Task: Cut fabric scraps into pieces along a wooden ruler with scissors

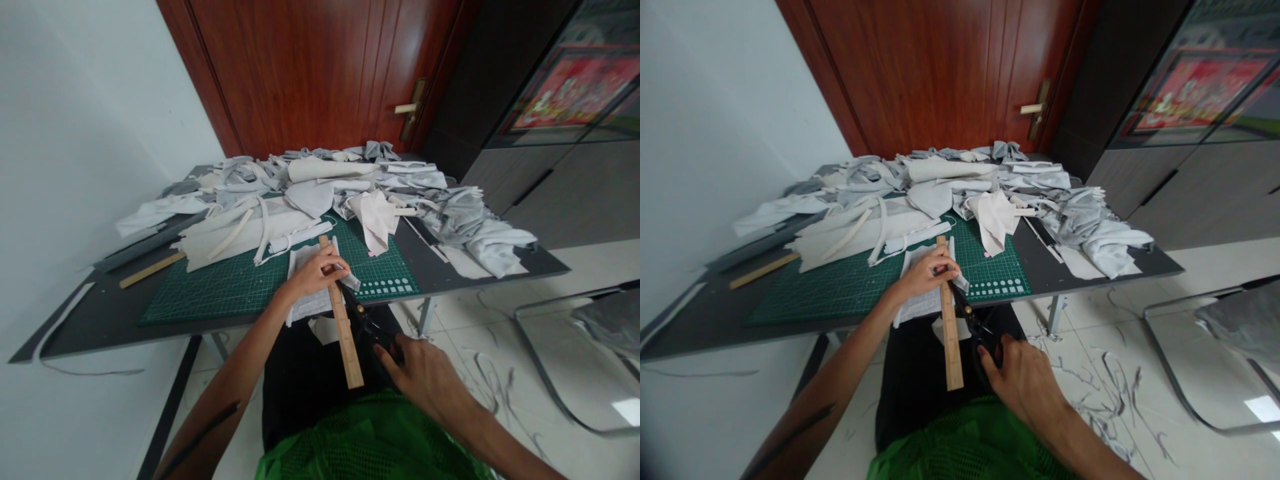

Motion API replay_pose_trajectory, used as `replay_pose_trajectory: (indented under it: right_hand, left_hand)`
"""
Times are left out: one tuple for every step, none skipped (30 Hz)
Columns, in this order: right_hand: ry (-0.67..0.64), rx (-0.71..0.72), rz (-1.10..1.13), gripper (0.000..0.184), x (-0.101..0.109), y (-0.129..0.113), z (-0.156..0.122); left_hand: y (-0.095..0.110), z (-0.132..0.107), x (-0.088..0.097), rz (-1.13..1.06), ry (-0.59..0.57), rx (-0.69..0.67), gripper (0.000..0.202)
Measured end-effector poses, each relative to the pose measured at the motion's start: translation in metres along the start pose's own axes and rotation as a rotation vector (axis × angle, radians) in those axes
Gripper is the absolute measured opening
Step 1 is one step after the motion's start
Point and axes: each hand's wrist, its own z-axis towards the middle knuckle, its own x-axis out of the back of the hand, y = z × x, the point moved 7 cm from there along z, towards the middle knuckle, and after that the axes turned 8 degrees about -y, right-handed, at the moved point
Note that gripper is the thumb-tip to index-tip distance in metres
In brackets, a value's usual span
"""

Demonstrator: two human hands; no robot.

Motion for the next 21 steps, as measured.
replay_pose_trajectory:
  right_hand:
    - [-0.053, -0.030, 0.044, 0.018, -0.003, 0.004, 0.001]
    - [-0.114, -0.062, 0.093, 0.021, -0.007, 0.008, 0.002]
    - [-0.170, -0.087, 0.136, 0.024, -0.010, 0.012, 0.002]
    - [-0.218, -0.113, 0.176, 0.027, -0.013, 0.016, 0.003]
    - [-0.248, -0.131, 0.204, 0.029, -0.014, 0.018, 0.004]
    - [-0.271, -0.140, 0.220, 0.030, -0.014, 0.019, 0.005]
    - [-0.289, -0.150, 0.227, 0.032, -0.014, 0.020, 0.007]
    - [-0.307, -0.165, 0.228, 0.034, -0.014, 0.020, 0.008]
    - [-0.324, -0.186, 0.228, 0.035, -0.013, 0.021, 0.010]
    - [-0.340, -0.215, 0.229, 0.037, -0.013, 0.021, 0.011]
    - [-0.354, -0.249, 0.236, 0.039, -0.012, 0.022, 0.012]
    - [-0.365, -0.283, 0.248, 0.040, -0.010, 0.023, 0.013]
    - [-0.373, -0.308, 0.264, 0.041, -0.009, 0.024, 0.013]
    - [-0.378, -0.324, 0.279, 0.041, -0.007, 0.024, 0.014]
    - [-0.380, -0.335, 0.290, 0.041, -0.006, 0.024, 0.015]
    - [-0.381, -0.344, 0.298, 0.040, -0.005, 0.024, 0.016]
    - [-0.383, -0.352, 0.303, 0.039, -0.004, 0.024, 0.016]
    - [-0.386, -0.359, 0.306, 0.038, -0.004, 0.025, 0.016]
    - [-0.389, -0.366, 0.308, 0.038, -0.004, 0.025, 0.017]
    - [-0.392, -0.368, 0.311, 0.039, -0.005, 0.024, 0.017]
    - [-0.392, -0.369, 0.311, 0.039, -0.006, 0.024, 0.017]
  left_hand:
    - [0.000, 0.000, 0.000, -0.001, 0.002, 0.000, 0.036]
    - [0.000, 0.000, 0.000, -0.002, 0.003, 0.004, 0.036]
    - [-0.001, 0.000, 0.000, -0.004, 0.004, 0.011, 0.036]
    - [-0.001, 0.000, 0.000, -0.006, 0.004, 0.018, 0.036]
    - [-0.001, 0.000, 0.001, -0.007, 0.004, 0.024, 0.037]
    - [-0.001, 0.001, 0.001, -0.006, 0.002, 0.025, 0.037]
    - [-0.001, 0.001, 0.001, -0.003, 0.004, 0.024, 0.038]
    - [0.000, 0.001, 0.001, 0.002, 0.006, 0.023, 0.038]
    - [0.000, 0.001, 0.001, 0.005, 0.009, 0.024, 0.038]
    - [0.001, 0.001, 0.001, 0.006, 0.011, 0.025, 0.039]
    - [0.001, 0.001, 0.002, 0.005, 0.015, 0.025, 0.040]
    - [0.002, 0.001, 0.002, 0.005, 0.017, 0.024, 0.040]
    - [0.002, 0.001, 0.002, 0.006, 0.018, 0.019, 0.040]
    - [0.003, 0.001, 0.002, 0.008, 0.019, 0.012, 0.040]
    - [0.003, 0.001, 0.002, 0.010, 0.020, 0.004, 0.040]
    - [0.003, 0.002, 0.003, 0.013, 0.021, -0.002, 0.040]
    - [0.003, 0.002, 0.003, 0.014, 0.020, -0.004, 0.040]
    - [0.002, 0.002, 0.002, 0.013, 0.019, 0.000, 0.040]
    - [0.001, 0.002, 0.002, 0.012, 0.017, 0.008, 0.040]
    - [0.000, 0.002, 0.002, 0.011, 0.014, 0.016, 0.041]
    - [-0.001, 0.002, 0.002, 0.010, 0.013, 0.021, 0.042]
